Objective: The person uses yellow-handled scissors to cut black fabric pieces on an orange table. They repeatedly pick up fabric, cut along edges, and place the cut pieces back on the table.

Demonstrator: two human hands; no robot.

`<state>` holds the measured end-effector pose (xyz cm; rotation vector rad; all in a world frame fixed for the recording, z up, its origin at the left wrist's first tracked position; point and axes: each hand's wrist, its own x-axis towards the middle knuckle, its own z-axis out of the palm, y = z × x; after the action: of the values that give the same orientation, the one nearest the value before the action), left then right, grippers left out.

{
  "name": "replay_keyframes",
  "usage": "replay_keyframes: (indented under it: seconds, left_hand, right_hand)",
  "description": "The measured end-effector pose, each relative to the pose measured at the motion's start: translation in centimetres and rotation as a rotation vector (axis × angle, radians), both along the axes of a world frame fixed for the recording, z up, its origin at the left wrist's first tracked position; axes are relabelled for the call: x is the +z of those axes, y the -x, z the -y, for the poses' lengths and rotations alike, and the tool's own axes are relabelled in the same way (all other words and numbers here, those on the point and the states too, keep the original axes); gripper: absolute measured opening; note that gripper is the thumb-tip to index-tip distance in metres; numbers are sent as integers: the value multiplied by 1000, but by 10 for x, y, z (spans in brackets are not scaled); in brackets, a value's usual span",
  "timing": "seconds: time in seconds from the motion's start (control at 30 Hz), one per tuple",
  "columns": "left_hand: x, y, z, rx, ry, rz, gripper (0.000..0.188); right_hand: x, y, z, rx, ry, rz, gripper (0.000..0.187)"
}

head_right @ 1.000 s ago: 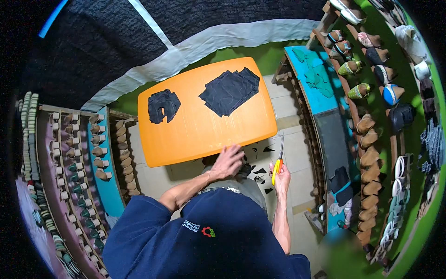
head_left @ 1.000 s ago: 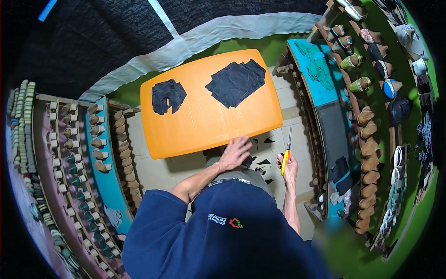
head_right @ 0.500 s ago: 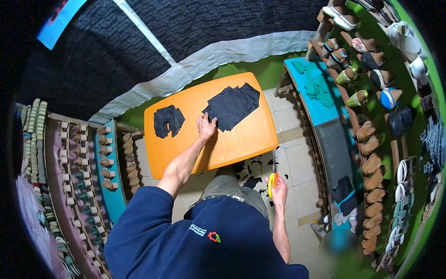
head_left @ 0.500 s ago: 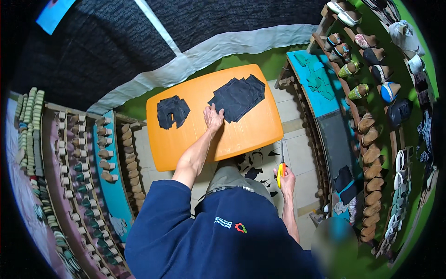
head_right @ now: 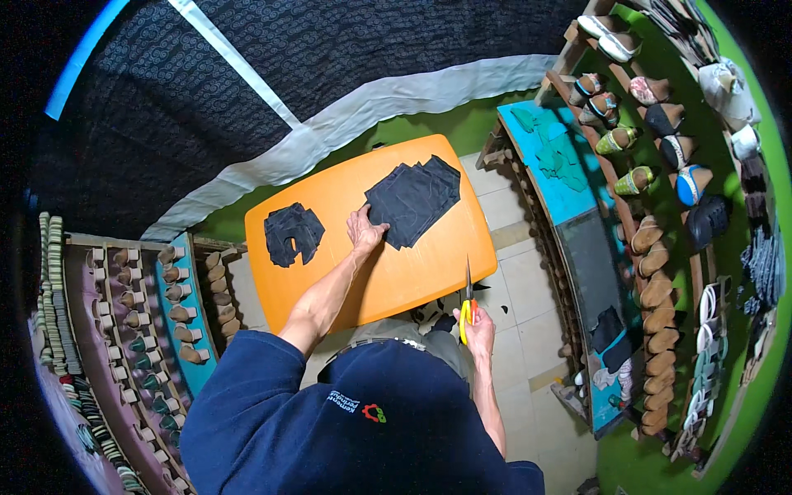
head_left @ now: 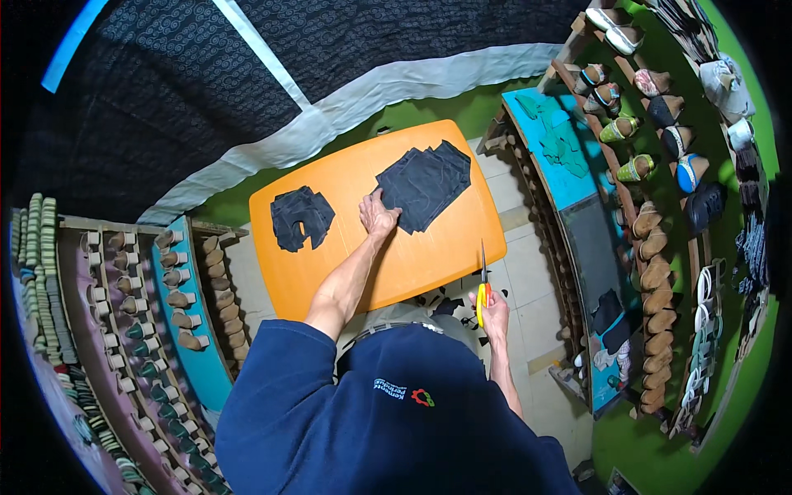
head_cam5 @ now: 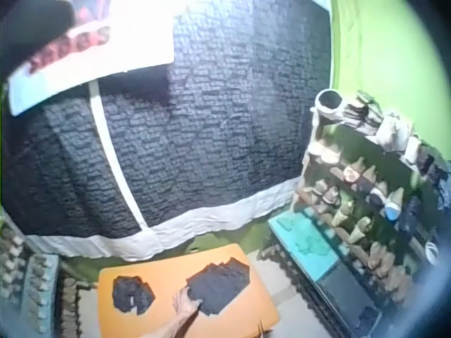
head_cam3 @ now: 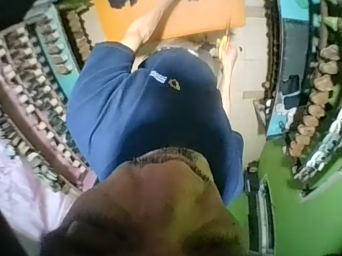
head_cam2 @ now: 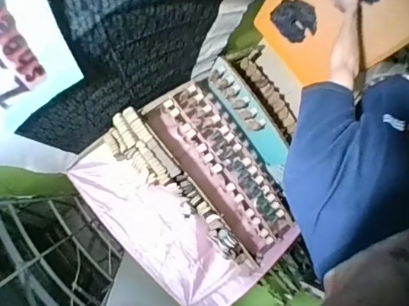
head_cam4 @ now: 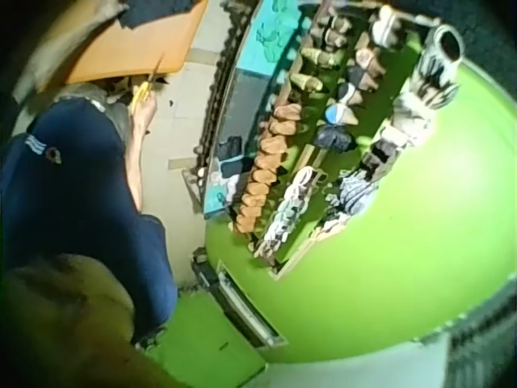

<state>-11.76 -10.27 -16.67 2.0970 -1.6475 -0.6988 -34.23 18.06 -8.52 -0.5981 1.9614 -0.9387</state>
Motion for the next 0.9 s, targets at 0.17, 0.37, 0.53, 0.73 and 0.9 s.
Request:
replay_keyframes:
  seconds: [0.17, 0.37, 0.53, 0.73, 0.9]
  left_hand:
    - [10, -8, 11, -34, -113, -37, 62]
    - [-2, -8, 14, -112, 59, -204, 62]
    - [-1, 12, 0, 169, 8, -1043, 84]
    - [5, -18, -7, 345, -44, -1192, 55]
    - [-5, -58, -44, 694, -10, -1435, 67]
  right_hand:
    - [12, -18, 25, -1, -8, 3, 39]
    - [4, -36, 23, 12, -34, -54, 40]
    - [-7, -45, 15, 52, -78, -110, 38]
    - [-3, -52, 19, 41, -109, -60, 44]
    - [-2, -55, 23, 139, -160, -41, 41]
